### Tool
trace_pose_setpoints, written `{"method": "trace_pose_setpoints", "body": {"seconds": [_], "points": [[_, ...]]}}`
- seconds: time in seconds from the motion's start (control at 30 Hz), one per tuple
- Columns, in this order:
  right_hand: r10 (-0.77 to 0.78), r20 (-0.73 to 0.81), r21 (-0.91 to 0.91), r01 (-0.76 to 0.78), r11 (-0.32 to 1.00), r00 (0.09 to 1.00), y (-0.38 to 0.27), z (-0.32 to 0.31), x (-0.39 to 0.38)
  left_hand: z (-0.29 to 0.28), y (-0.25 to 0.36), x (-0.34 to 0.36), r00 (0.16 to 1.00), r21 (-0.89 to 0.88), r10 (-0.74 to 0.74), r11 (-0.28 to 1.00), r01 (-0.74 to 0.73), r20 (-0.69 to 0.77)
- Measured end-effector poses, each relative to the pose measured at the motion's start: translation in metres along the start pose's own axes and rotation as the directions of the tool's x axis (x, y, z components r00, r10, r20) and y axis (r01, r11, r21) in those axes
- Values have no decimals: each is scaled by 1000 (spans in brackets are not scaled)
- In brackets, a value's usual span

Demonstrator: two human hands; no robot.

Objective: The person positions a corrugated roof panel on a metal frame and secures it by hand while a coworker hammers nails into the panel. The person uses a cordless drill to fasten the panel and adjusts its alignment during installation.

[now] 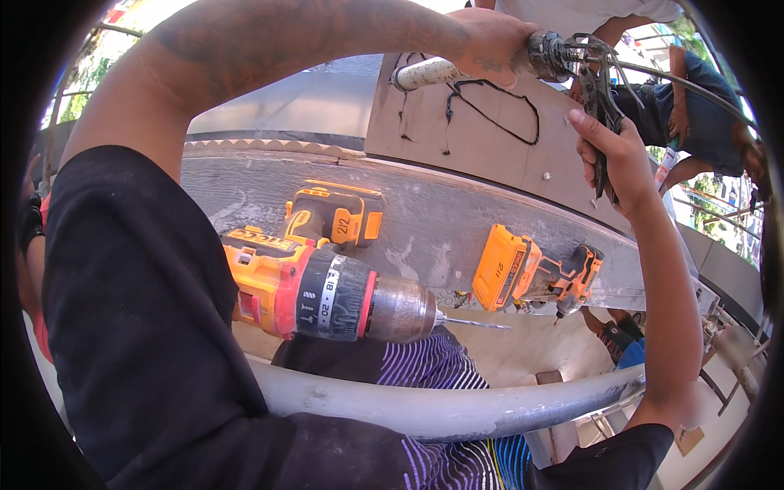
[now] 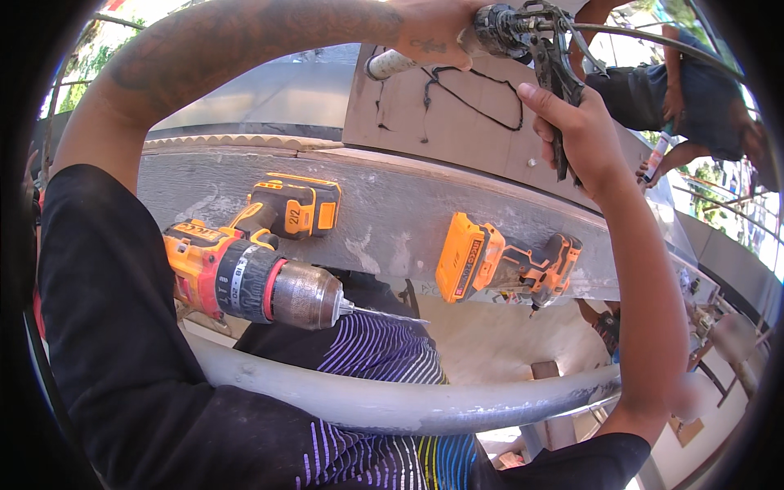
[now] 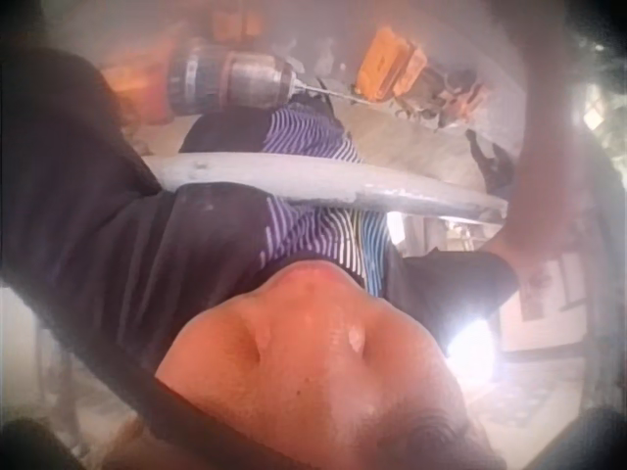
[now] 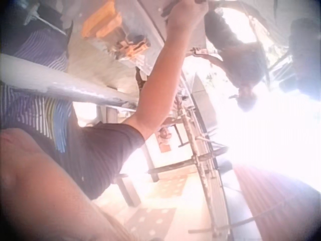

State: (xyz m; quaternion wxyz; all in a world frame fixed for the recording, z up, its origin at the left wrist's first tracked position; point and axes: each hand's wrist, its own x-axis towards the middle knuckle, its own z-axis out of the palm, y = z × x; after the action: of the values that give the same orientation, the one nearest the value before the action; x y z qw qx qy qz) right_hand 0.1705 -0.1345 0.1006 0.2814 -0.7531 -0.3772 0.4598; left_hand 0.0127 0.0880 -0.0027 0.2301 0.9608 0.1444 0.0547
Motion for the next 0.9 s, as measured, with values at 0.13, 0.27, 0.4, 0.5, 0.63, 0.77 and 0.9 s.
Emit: {"method": "trace_pose_setpoints", "body": {"seconds": [0.13, 0.27, 0.4, 0.5, 0.63, 0.77, 0.9], "points": [[11, 5, 11, -11, 1000, 1000, -1, 2, -4, -3, 1, -9, 1000, 3, -21, 1000, 21, 12], [13, -2, 18, -13, 1000, 1000, -1, 4, -7, -1, 6, -11, 999, -4, -25, 1000, 25, 30], [42, -3, 4, -42, 999, 999, 0, 3, -20, -2, 22, -21, 998, -31, -36, 999, 38, 53], [81, -13, -10, -82, 997, 997, 1, -1, -31, -8, 39, -37, 995, -53, -59, 997, 64, 85], [136, -15, -3, -136, 991, 991, 2, -4, -48, -16, 61, -47, 986, -91, -49, 994, 64, 159], [185, 27, -8, -185, 983, 982, 10, -12, -55, -11, 63, -50, 986, -148, -23, 988, 48, 167], [178, 36, 12, -178, 984, 983, 14, -11, -58, -6, 64, -50, 984, -149, -4, 988, 30, 176]]}}
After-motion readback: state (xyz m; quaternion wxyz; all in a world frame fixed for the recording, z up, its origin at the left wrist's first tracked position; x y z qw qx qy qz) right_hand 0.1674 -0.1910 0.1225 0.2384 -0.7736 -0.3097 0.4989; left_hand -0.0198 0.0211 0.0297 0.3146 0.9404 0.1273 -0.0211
